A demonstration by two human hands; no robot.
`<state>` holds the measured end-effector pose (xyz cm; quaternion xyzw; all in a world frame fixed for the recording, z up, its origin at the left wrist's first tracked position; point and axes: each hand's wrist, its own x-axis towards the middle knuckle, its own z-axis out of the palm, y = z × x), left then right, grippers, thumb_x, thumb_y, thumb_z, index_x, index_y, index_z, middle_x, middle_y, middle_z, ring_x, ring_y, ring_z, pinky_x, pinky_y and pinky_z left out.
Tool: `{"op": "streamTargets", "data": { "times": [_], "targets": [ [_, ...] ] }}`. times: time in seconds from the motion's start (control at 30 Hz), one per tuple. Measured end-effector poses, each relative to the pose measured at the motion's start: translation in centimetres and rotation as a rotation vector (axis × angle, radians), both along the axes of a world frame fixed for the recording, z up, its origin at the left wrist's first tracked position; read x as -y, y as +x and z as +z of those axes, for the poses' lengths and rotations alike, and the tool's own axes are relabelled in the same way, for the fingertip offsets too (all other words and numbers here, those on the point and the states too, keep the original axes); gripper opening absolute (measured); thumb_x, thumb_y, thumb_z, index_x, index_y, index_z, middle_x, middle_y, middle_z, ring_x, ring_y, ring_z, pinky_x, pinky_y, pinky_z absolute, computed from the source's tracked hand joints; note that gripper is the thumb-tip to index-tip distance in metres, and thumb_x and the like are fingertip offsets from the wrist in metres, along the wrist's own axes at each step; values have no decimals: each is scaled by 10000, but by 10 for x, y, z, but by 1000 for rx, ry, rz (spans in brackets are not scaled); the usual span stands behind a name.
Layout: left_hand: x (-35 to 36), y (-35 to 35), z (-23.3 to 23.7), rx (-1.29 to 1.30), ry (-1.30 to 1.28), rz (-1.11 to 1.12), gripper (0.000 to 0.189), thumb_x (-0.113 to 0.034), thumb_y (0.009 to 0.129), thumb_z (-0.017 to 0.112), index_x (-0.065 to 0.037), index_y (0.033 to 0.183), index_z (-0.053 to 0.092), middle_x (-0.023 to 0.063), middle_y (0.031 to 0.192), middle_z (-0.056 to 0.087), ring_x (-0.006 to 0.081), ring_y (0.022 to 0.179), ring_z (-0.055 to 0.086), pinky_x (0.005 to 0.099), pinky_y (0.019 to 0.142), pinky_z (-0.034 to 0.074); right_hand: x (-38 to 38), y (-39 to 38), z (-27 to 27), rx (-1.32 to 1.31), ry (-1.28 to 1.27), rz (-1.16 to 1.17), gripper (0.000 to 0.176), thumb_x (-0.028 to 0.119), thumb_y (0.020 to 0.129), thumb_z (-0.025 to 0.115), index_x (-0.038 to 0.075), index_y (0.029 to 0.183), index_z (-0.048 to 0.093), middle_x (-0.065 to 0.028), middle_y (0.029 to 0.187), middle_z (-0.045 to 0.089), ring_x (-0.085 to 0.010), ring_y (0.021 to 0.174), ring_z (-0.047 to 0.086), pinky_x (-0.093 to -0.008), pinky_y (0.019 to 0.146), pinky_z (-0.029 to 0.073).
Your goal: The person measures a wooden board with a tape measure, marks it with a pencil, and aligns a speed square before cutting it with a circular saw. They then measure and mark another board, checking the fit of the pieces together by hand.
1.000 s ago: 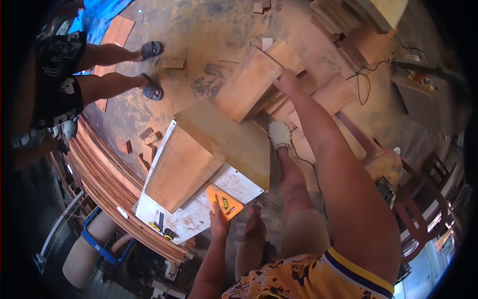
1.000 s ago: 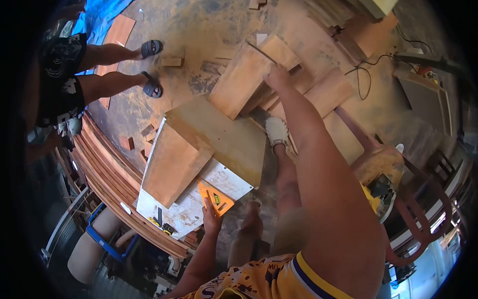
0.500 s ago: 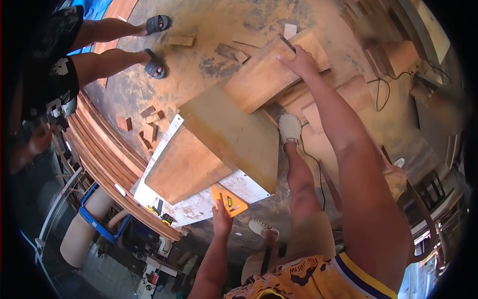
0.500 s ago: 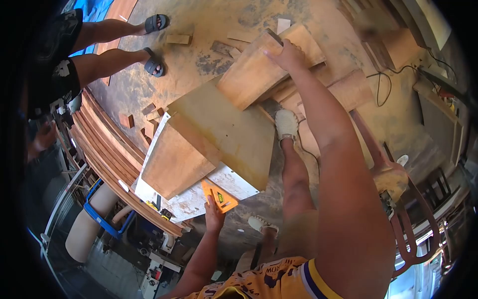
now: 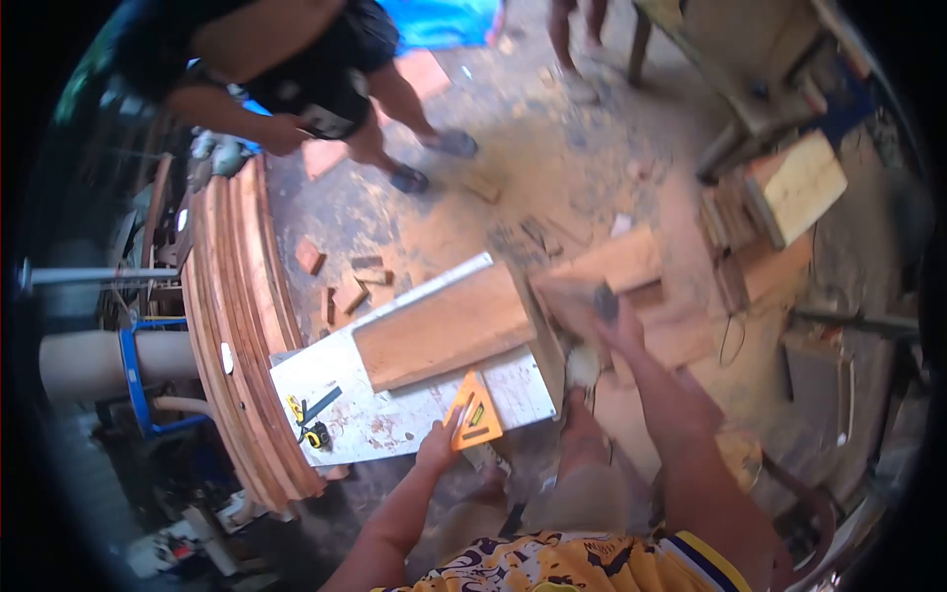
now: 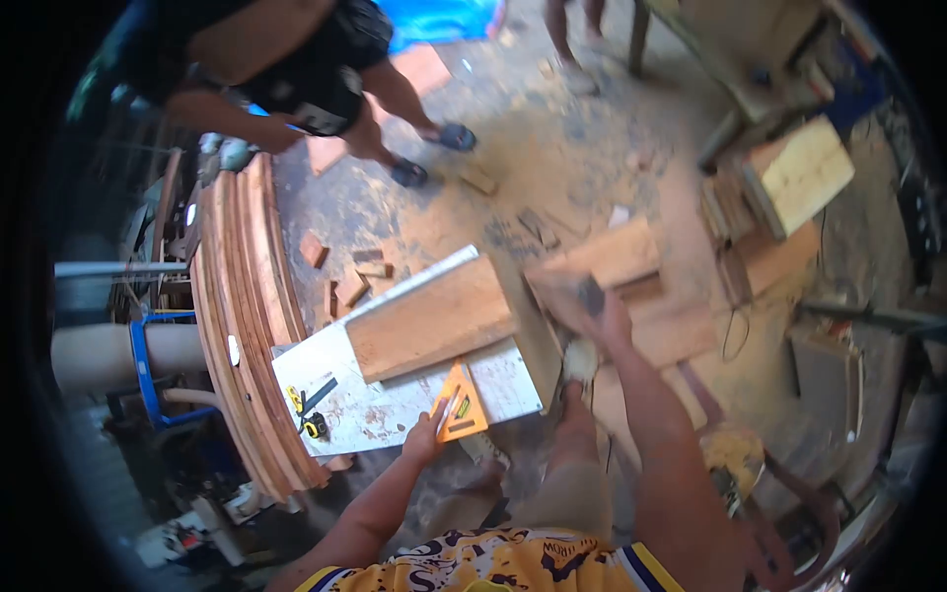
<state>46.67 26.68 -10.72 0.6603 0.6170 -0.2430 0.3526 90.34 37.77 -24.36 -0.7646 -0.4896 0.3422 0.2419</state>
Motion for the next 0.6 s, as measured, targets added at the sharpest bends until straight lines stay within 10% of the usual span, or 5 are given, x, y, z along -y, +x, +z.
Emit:
{"op": "streamTargets", "data": {
  "times": [0.27, 0.6],
  "targets": [
    [55, -148, 75, 61, 129, 76, 953, -216, 761, 705, -320, 1522, 142, 222, 1221, 496, 407, 1085, 580, 492, 902, 492, 227, -61, 248, 302, -90, -127, 720, 347, 586, 822, 41, 1162, 515, -191, 1043, 638, -402, 1005, 616, -463, 864, 493],
    [161, -344, 87, 27, 105, 19, 906, -304, 710, 740, -222, 1491, 288, 222, 1288, 531, 385, 1129, 571, 441, 926, 496, 399, -155, 303, 350, -192, -24, 657, 479, 683, 736, 15, 1118, 571, -225, 1050, 644, -402, 1032, 617, -468, 877, 491]
  ]
}}
